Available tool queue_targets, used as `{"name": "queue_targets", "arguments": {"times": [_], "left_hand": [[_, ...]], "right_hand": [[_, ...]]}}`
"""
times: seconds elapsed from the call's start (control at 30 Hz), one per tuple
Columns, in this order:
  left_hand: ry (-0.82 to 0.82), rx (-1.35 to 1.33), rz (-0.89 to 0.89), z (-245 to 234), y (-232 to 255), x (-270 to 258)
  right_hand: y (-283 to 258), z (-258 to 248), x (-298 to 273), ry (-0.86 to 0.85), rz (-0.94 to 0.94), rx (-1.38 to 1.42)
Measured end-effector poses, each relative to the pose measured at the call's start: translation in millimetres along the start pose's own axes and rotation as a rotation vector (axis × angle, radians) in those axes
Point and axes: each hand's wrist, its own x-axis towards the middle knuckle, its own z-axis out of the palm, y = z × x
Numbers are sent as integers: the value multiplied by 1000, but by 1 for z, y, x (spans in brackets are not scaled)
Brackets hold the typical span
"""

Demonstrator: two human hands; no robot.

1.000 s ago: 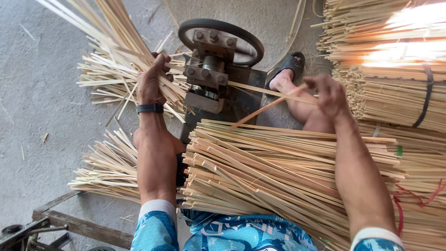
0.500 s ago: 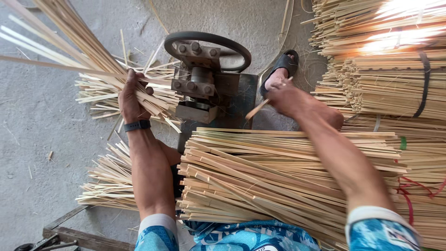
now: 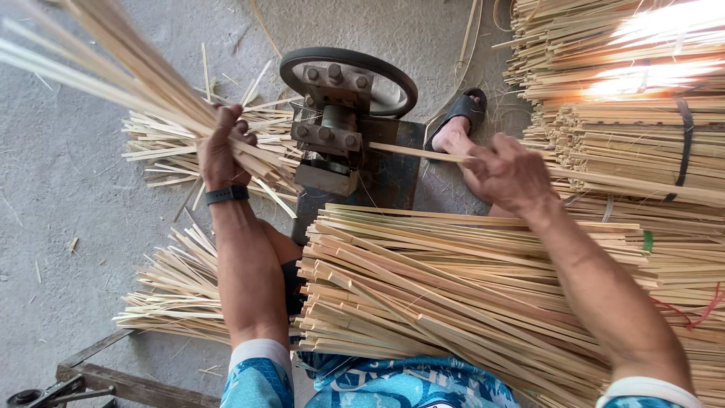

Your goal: The person sits on the floor and uses a bench grinder to smooth thin bamboo sticks. They hold a bundle in the left hand, feed individual sticks into the spinning wheel with the right hand, and place the finished sticks into a growing pile on the floor.

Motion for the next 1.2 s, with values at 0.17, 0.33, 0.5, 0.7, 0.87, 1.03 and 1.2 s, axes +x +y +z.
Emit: {"name": "queue_targets", "arguments": {"times": [0.17,0.33,0.5,0.7,0.87,1.03,1.2], "left_hand": [[-48,116,-35,23,-5,-5],[11,152,-61,29,-9,-6],[27,90,-24,28,-8,-8],[65,174,3,23,-9,-15],[74,205,-63,15,-12,-4],[64,94,-4,20,-18,3],[-25,39,22,14,-16,6]], "right_hand": [[-34,26,24,300,-105,155],[-7,13,10,195,-294,191],[-8,0,7,106,-43,327],[-52,21,37,261,-109,238],[-12,1,8,-247,266,321],[-6,10,-35,-505,346,464],[9,34,-70,-430,330,572]]}}
